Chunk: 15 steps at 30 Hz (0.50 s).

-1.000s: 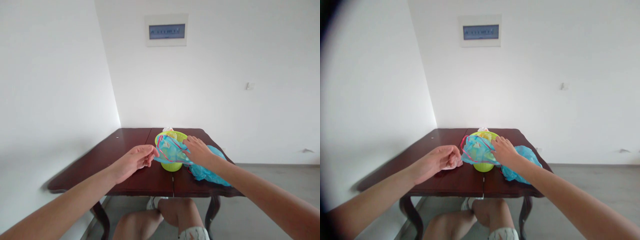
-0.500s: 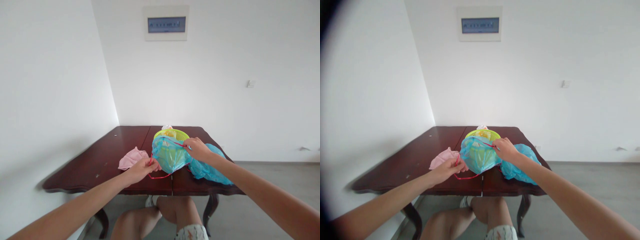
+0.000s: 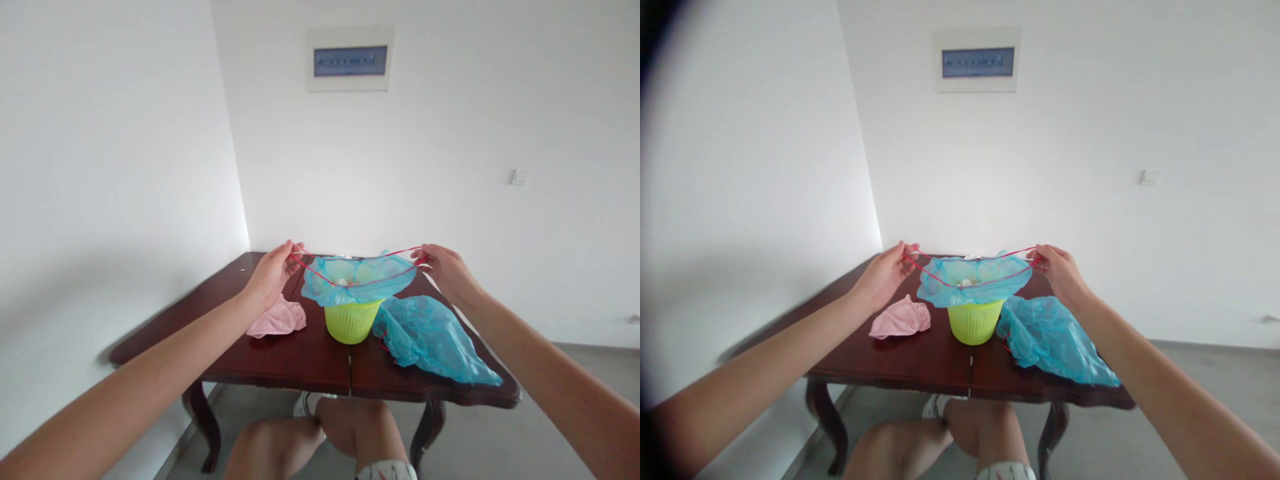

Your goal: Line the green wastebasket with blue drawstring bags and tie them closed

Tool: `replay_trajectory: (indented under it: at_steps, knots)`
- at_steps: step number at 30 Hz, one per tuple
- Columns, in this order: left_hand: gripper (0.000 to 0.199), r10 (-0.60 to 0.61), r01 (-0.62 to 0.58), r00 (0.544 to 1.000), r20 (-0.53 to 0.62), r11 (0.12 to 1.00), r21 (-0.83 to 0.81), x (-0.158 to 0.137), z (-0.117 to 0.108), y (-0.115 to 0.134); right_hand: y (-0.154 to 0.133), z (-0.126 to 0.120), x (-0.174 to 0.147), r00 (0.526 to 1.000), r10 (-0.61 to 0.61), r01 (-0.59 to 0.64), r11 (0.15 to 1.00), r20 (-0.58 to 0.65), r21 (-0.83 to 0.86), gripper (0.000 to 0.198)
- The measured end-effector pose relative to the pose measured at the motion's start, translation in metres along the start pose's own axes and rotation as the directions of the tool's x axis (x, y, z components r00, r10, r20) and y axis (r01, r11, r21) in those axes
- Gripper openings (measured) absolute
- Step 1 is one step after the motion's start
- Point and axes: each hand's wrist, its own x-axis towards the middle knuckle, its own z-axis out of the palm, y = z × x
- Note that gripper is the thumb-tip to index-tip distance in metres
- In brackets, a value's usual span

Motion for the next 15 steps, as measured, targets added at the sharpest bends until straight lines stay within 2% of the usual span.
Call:
replay_trajectory:
  at_steps: [3, 5, 9, 10, 12, 14, 15]
  knots:
    - [0.043, 0.123, -0.12, 0.989, 0.088, 0.992, -0.04, 0.021, 0.032, 0.019, -0.023, 0.01, 0.002, 0.997, -0.082, 0.082, 0.996, 0.013, 0.045, 0.034]
    - [0.047, 0.219, -0.22, 0.964, 0.152, 0.975, -0.016, 0.029, 0.056, 0.026, -0.035, 0.023, 0.002, 0.982, -0.188, 0.187, 0.982, 0.035, 0.011, 0.034]
    - [0.068, 0.385, -0.395, 0.888, 0.252, 0.919, -0.01, 0.032, 0.101, 0.024, -0.047, 0.051, -0.002, 0.912, -0.372, 0.38, 0.925, 0.174, -0.018, 0.063]
    - [0.076, 0.388, -0.4, 0.873, 0.294, 0.916, -0.023, 0.032, 0.11, 0.021, -0.05, 0.058, -0.005, 0.894, -0.385, 0.402, 0.915, 0.227, -0.032, 0.066]
    - [0.094, 0.345, -0.379, 0.831, 0.436, 0.925, -0.009, 0.03, 0.125, 0.014, -0.056, 0.069, -0.011, 0.857, -0.407, 0.458, 0.883, 0.317, -0.103, 0.061]
    - [0.107, 0.283, -0.391, 0.751, 0.597, 0.919, 0.056, 0.029, 0.136, 0.007, -0.068, 0.078, -0.021, 0.79, -0.48, 0.581, 0.785, 0.382, -0.214, 0.049]
    - [0.105, 0.261, -0.417, 0.706, 0.658, 0.905, 0.088, 0.028, 0.139, 0.003, -0.075, 0.081, -0.026, 0.74, -0.527, 0.655, 0.706, 0.418, -0.269, 0.043]
